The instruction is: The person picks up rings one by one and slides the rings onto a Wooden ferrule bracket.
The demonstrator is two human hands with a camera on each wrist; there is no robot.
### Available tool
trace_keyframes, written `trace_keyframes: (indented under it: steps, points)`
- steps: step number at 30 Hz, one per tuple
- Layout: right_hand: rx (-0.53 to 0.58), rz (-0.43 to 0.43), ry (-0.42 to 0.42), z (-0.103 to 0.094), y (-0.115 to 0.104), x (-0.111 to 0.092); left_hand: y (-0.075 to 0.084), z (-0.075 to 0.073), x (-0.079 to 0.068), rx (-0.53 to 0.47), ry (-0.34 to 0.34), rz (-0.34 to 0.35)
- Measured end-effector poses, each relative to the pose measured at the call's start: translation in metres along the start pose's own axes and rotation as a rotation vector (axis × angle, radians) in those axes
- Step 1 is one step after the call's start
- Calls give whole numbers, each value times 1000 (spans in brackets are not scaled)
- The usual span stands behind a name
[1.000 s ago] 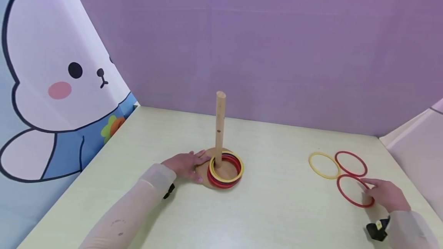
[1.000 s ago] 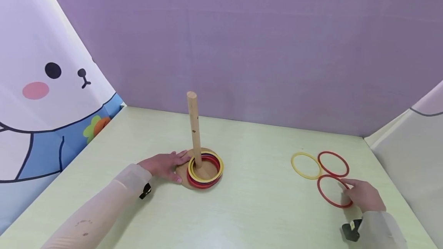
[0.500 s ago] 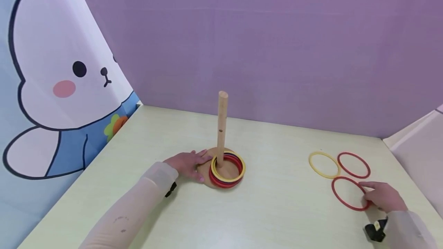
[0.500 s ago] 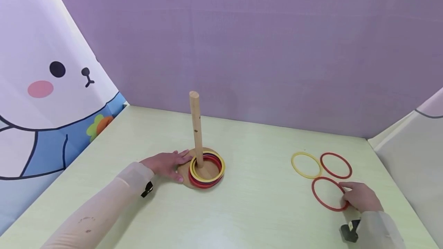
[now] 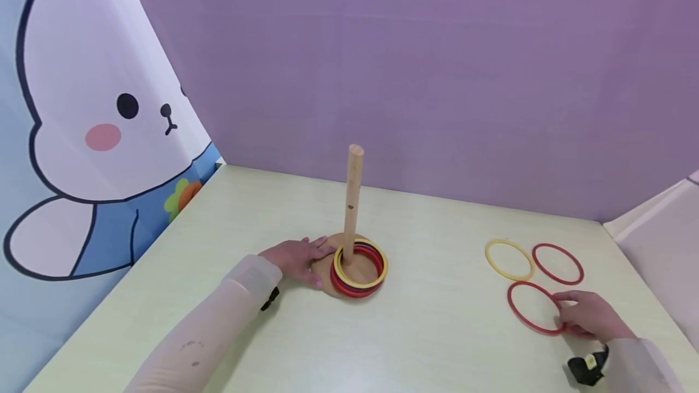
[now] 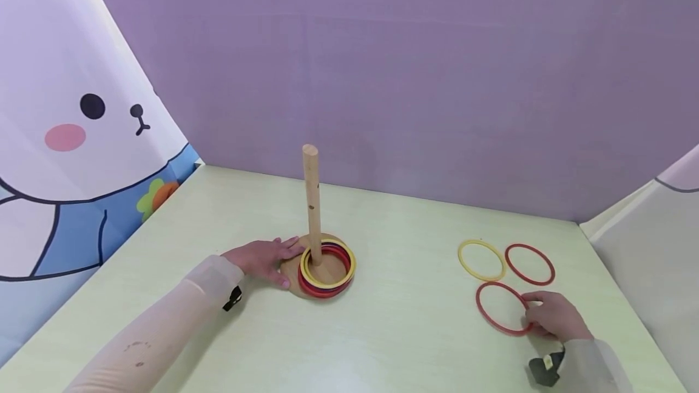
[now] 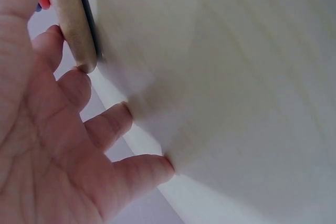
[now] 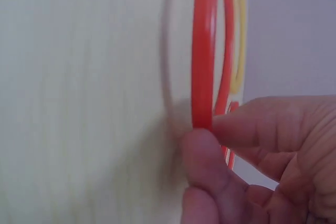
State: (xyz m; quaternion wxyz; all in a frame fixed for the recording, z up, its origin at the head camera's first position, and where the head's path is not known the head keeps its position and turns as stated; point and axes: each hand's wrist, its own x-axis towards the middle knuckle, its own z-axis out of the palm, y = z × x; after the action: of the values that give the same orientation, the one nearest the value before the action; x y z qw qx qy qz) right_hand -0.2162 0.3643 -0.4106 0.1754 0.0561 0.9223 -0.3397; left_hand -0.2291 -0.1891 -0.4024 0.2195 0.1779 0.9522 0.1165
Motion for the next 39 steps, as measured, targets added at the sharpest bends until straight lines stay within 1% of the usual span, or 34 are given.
trace_keyframes:
  steps: [6,12,19,28,34,39]
  points:
    - [127,4,-51,9,-14,-3,0,-1,0,-7,9,2]
    - [194,-61,-113,17,-31,-7,3,-2,0,-13,14,-12]
    - [245,-73,-133,30,-51,-7,4,-2,-2,-24,9,-8]
    - [256,-93,-167,41,-79,-5,5,-3,-2,-15,14,10]
    - [307,-130,-206,49,-102,-2,3,-1,-3,-15,14,-12]
    - [343,-160,-237,52,-113,-2,4,0,-3,-11,15,-17]
